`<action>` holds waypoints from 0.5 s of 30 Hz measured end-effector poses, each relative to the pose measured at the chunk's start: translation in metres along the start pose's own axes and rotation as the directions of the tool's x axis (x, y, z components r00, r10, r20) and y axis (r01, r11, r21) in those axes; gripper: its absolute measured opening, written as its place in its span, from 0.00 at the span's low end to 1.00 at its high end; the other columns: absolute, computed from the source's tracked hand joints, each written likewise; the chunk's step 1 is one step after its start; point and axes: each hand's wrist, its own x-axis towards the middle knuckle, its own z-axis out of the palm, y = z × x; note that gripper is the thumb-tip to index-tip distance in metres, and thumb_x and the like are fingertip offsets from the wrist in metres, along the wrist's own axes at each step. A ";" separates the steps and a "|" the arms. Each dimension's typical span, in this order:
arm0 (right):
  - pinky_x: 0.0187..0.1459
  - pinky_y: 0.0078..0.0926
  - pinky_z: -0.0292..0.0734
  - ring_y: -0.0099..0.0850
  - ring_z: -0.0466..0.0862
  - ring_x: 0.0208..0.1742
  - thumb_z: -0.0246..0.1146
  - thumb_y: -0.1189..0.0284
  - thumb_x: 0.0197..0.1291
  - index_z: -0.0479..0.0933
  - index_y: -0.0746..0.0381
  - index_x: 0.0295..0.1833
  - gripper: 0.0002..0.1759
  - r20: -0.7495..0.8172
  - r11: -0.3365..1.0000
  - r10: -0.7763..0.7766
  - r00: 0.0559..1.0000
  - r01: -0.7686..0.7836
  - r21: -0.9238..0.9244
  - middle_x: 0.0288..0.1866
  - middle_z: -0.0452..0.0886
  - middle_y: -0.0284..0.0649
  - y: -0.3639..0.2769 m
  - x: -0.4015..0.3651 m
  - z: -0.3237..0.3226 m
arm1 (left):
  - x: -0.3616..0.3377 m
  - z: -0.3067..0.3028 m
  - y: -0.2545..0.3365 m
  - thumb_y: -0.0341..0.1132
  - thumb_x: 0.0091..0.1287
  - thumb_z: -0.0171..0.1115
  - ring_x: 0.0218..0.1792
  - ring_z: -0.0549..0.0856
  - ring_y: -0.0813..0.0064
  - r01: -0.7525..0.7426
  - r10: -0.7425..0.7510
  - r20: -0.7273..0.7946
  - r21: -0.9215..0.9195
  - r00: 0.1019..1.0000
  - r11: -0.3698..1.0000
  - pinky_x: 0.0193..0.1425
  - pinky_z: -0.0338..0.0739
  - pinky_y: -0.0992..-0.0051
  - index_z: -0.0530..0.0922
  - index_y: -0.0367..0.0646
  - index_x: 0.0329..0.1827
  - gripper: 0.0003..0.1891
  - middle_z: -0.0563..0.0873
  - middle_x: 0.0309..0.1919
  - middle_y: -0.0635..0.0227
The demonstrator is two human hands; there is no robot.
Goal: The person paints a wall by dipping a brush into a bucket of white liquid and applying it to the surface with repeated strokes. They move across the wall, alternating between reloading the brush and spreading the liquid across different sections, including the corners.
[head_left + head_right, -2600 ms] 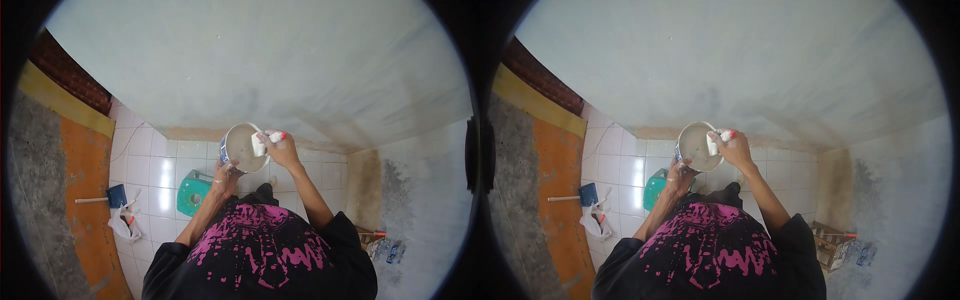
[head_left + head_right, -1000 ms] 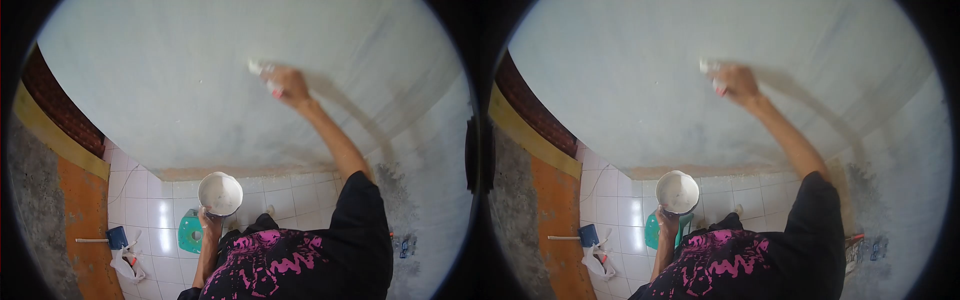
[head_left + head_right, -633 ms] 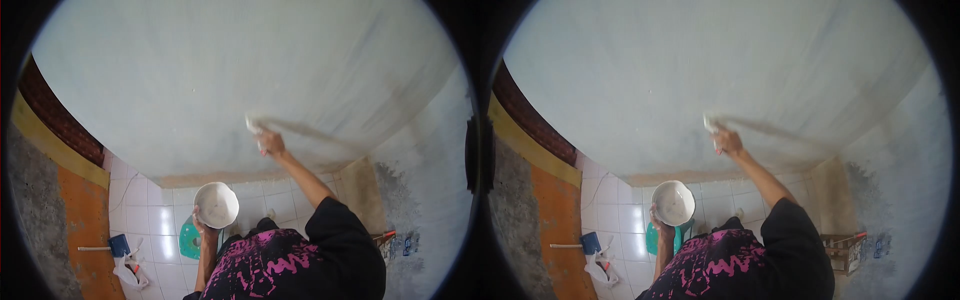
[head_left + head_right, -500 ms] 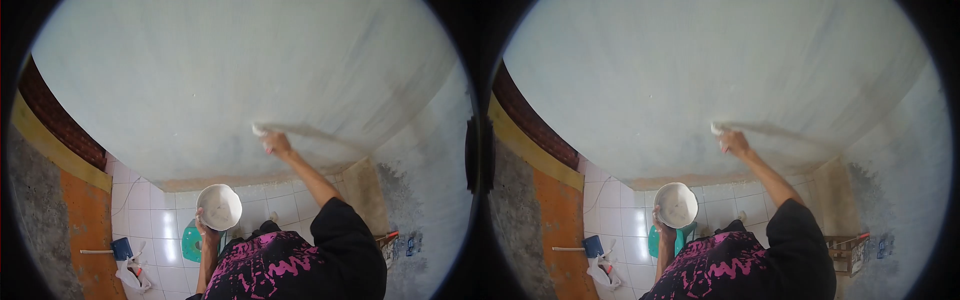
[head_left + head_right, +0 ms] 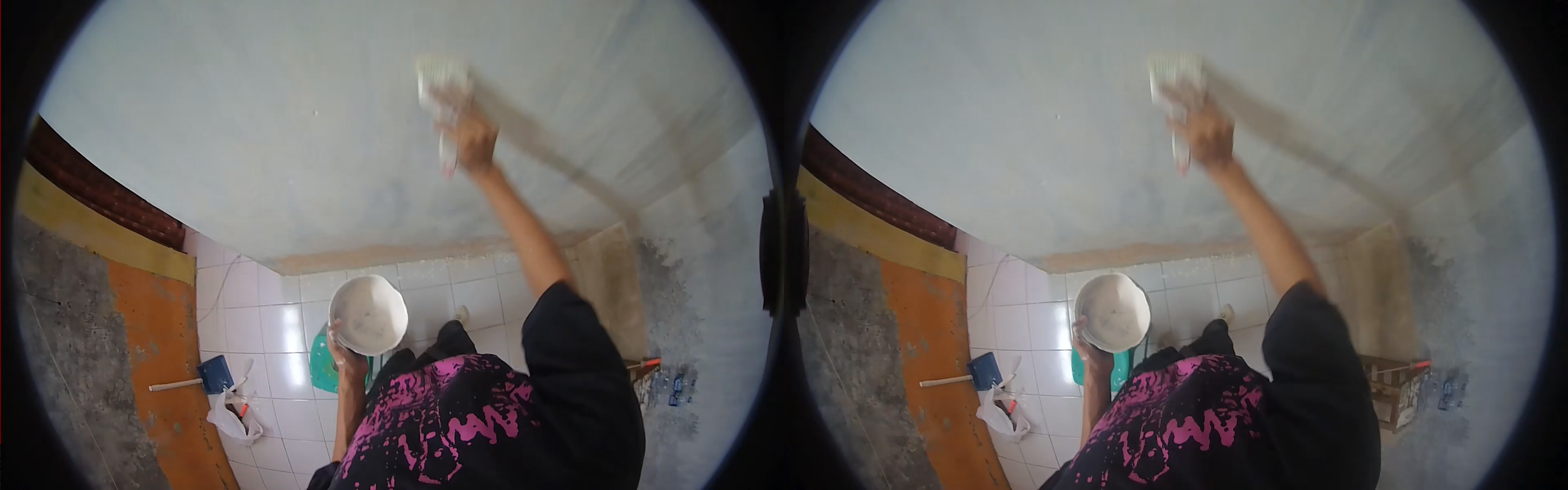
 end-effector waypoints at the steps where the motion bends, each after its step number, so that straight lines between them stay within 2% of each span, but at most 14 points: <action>1: 0.47 0.25 0.84 0.34 0.83 0.58 0.65 0.70 0.51 0.86 0.51 0.47 0.15 0.136 0.994 0.104 0.985 -0.109 0.025 0.65 0.78 0.34 -0.020 -0.057 0.016 | -0.002 0.001 0.000 0.51 0.62 0.53 0.57 0.80 0.58 -0.012 0.013 -0.065 0.017 0.998 1.000 0.59 0.76 0.61 0.69 0.39 0.66 0.33 0.79 0.56 0.56; 2: 0.53 0.25 0.83 0.33 0.81 0.62 0.65 0.71 0.52 0.86 0.50 0.43 0.12 0.242 0.986 0.140 0.960 -0.159 0.059 0.67 0.77 0.30 -0.045 -0.099 0.021 | 0.003 -0.005 -0.003 0.50 0.63 0.55 0.58 0.79 0.60 0.010 -0.014 -0.051 -0.069 0.999 0.998 0.60 0.76 0.62 0.70 0.39 0.64 0.30 0.79 0.56 0.57; 3: 0.57 0.27 0.81 0.33 0.78 0.65 0.63 0.72 0.53 0.86 0.50 0.40 0.09 0.359 0.979 0.123 0.925 -0.172 0.107 0.68 0.75 0.26 -0.059 -0.153 0.033 | 0.006 -0.010 -0.008 0.50 0.63 0.55 0.58 0.79 0.60 0.004 -0.007 -0.046 -0.066 0.999 0.998 0.60 0.76 0.62 0.70 0.39 0.64 0.30 0.79 0.56 0.57; 4: 0.57 0.28 0.80 0.36 0.81 0.60 0.62 0.74 0.53 0.85 0.51 0.38 0.09 0.506 0.968 0.136 0.852 -0.223 0.116 0.61 0.81 0.28 -0.078 -0.191 0.037 | 0.007 -0.016 -0.012 0.52 0.64 0.55 0.58 0.79 0.61 -0.039 0.037 -0.032 -0.053 0.999 0.998 0.60 0.75 0.63 0.69 0.40 0.63 0.30 0.78 0.56 0.57; 5: 0.56 0.30 0.80 0.38 0.83 0.57 0.61 0.75 0.52 0.84 0.51 0.39 0.10 0.802 0.897 0.248 0.543 -0.441 0.021 0.55 0.84 0.31 -0.092 -0.195 0.029 | 0.004 -0.024 -0.015 0.54 0.66 0.54 0.58 0.79 0.61 -0.073 0.072 -0.025 -0.035 0.997 0.997 0.60 0.75 0.63 0.69 0.40 0.61 0.29 0.78 0.55 0.57; 6: 0.54 0.31 0.80 0.40 0.85 0.53 0.61 0.75 0.51 0.84 0.52 0.41 0.12 0.953 0.798 0.275 0.129 -0.583 -0.151 0.49 0.86 0.34 -0.103 -0.198 0.023 | 0.006 -0.031 -0.019 0.54 0.66 0.54 0.58 0.79 0.61 -0.070 0.069 -0.030 -0.031 0.997 0.997 0.60 0.75 0.63 0.69 0.40 0.61 0.29 0.78 0.55 0.57; 7: 0.54 0.31 0.80 0.40 0.85 0.53 0.61 0.75 0.51 0.84 0.52 0.41 0.12 0.954 0.797 0.273 0.128 -0.585 -0.150 0.49 0.86 0.34 -0.108 -0.214 0.018 | 0.011 -0.038 -0.019 0.56 0.67 0.53 0.58 0.79 0.62 -0.072 0.072 -0.005 0.003 0.997 0.997 0.60 0.75 0.62 0.69 0.41 0.60 0.29 0.78 0.55 0.58; 9: 0.50 0.33 0.81 0.43 0.86 0.44 0.62 0.76 0.51 0.82 0.57 0.40 0.10 0.869 0.648 0.412 0.275 -0.759 -0.067 0.37 0.86 0.44 -0.106 -0.259 0.020 | 0.021 -0.043 -0.023 0.58 0.69 0.52 0.58 0.78 0.62 -0.076 0.076 0.021 0.038 0.997 0.996 0.61 0.75 0.62 0.69 0.41 0.59 0.29 0.77 0.54 0.58; 10: 0.50 0.33 0.81 0.43 0.86 0.44 0.62 0.76 0.51 0.82 0.57 0.40 0.10 0.874 0.649 0.403 0.271 -0.759 -0.063 0.37 0.86 0.44 -0.106 -0.277 0.029 | 0.022 -0.047 -0.029 0.57 0.70 0.52 0.57 0.78 0.62 -0.154 0.153 0.015 0.068 0.988 0.986 0.60 0.75 0.62 0.69 0.41 0.59 0.28 0.77 0.54 0.58; 11: 0.47 0.33 0.83 0.43 0.87 0.43 0.62 0.76 0.53 0.81 0.59 0.41 0.09 0.735 0.414 0.659 0.162 -0.894 -0.174 0.36 0.85 0.45 -0.112 -0.299 0.035 | 0.017 -0.053 -0.033 0.57 0.70 0.51 0.57 0.78 0.63 -0.222 0.223 0.006 0.104 0.975 0.969 0.60 0.74 0.62 0.69 0.42 0.59 0.28 0.77 0.54 0.58; 12: 0.44 0.34 0.84 0.42 0.87 0.42 0.62 0.77 0.56 0.80 0.62 0.41 0.07 0.541 0.135 0.841 -0.008 -0.965 -0.224 0.35 0.85 0.47 -0.119 -0.309 0.032 | 0.012 -0.054 -0.032 0.57 0.70 0.51 0.57 0.78 0.63 -0.211 0.213 -0.010 0.109 0.977 0.971 0.60 0.74 0.62 0.69 0.42 0.59 0.28 0.77 0.54 0.58; 13: 0.44 0.34 0.84 0.42 0.87 0.42 0.62 0.77 0.56 0.80 0.62 0.41 0.07 0.550 0.136 0.835 -0.015 -0.963 -0.232 0.35 0.85 0.47 -0.120 -0.319 0.025 | 0.013 -0.052 -0.031 0.55 0.70 0.52 0.57 0.78 0.63 -0.178 0.178 -0.002 0.072 0.984 0.981 0.60 0.74 0.62 0.69 0.42 0.58 0.26 0.77 0.54 0.59; 14: 0.43 0.33 0.86 0.41 0.88 0.41 0.63 0.76 0.58 0.78 0.64 0.42 0.06 0.611 -0.247 0.741 -0.279 -0.959 -0.138 0.37 0.85 0.48 -0.121 -0.320 0.009 | 0.013 -0.051 -0.029 0.53 0.70 0.52 0.57 0.79 0.63 -0.144 0.144 0.017 0.032 0.990 0.989 0.60 0.74 0.62 0.69 0.42 0.57 0.24 0.77 0.53 0.59; 15: 0.41 0.33 0.87 0.40 0.88 0.39 0.64 0.76 0.60 0.76 0.66 0.43 0.07 0.687 -0.604 0.545 -0.480 -0.794 -0.075 0.38 0.86 0.49 -0.125 -0.317 -0.007 | 0.013 -0.053 -0.030 0.53 0.70 0.52 0.57 0.79 0.63 -0.139 0.139 0.006 0.032 0.990 0.990 0.60 0.74 0.62 0.69 0.42 0.57 0.24 0.77 0.53 0.59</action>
